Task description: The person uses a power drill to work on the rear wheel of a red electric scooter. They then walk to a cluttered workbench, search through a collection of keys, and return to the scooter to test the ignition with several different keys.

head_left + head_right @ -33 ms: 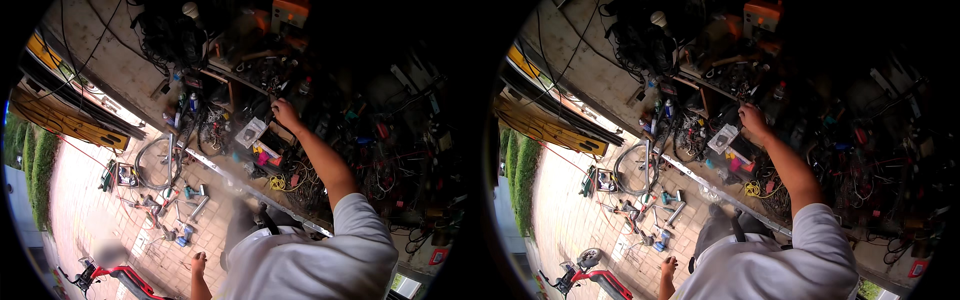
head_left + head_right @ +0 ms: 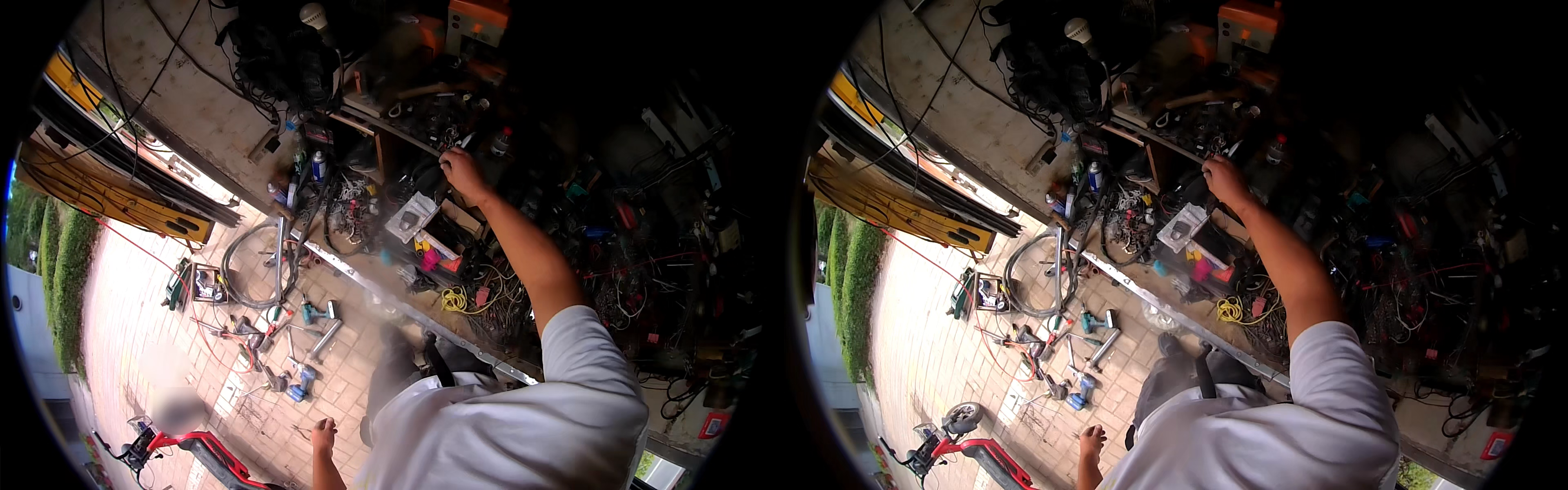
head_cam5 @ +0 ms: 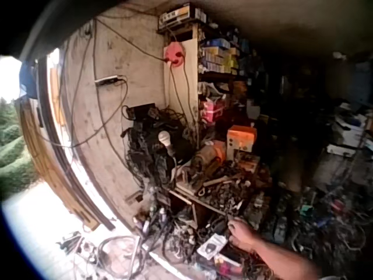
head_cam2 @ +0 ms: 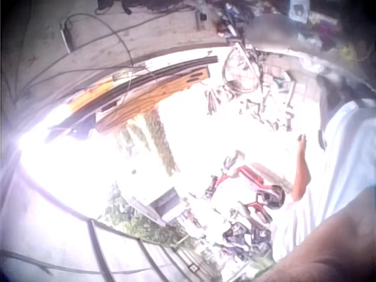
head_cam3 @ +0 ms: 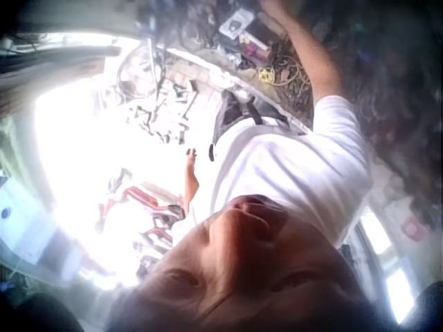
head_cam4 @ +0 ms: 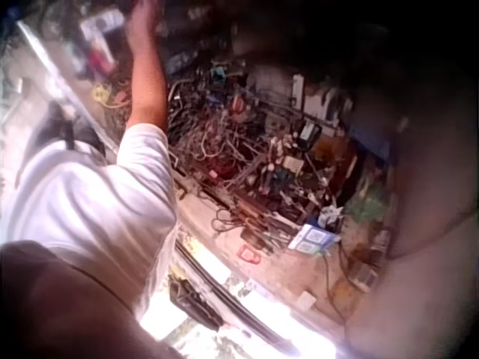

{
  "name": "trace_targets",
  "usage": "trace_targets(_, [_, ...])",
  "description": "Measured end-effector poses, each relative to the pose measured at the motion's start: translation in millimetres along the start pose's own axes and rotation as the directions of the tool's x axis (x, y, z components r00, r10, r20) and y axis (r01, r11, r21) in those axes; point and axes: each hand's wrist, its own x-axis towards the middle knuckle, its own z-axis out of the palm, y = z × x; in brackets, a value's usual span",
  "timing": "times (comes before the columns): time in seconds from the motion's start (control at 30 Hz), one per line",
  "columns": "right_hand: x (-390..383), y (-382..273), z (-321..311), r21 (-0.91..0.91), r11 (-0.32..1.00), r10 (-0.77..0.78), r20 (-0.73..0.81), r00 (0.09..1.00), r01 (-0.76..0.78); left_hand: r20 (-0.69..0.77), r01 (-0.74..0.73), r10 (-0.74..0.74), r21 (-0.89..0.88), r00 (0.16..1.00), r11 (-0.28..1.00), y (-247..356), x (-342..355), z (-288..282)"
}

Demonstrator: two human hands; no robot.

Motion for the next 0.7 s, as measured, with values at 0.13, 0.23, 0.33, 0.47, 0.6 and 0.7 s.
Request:
trace_targets(0.13, [90, 28, 47, -0.190, 0.972, -0.099, 0.211, 0.972, 0.140, -0.182, 0.197, -0.231, -0.187, 0.956, 0.962, -46, -85, -7])
trace_targets(0.23, [112, 38, 57, -0.282, 0.938, -0.063, 0.436, 0.898, 0.202, -0.129, 0.217, -0.257, -0.262, 0.958, 0.940, -118, -109, -8])
trace_targets(0.33, [129, 49, 64, -0.303, 0.932, 0.020, 0.594, 0.804, 0.201, -0.116, 0.322, -0.371, -0.306, 0.921, 0.896, -152, -154, 9])
trace_targets(0.47, [135, 32, 52, -0.371, 0.893, 0.089, 0.701, 0.707, 0.255, -0.033, 0.406, -0.452, -0.382, 0.891, 0.830, -155, -191, 43])
trace_targets(0.6, [128, 55, 44, -0.320, 0.877, -0.059, 0.670, 0.740, 0.359, -0.021, 0.352, -0.388, -0.380, 0.921, 0.856, -139, -173, 71])
trace_targets(0.7, [136, 67, 35, -0.380, 0.874, 0.032, 0.667, 0.744, 0.303, -0.007, 0.289, -0.310, -0.340, 0.951, 0.895, -121, -156, 76])
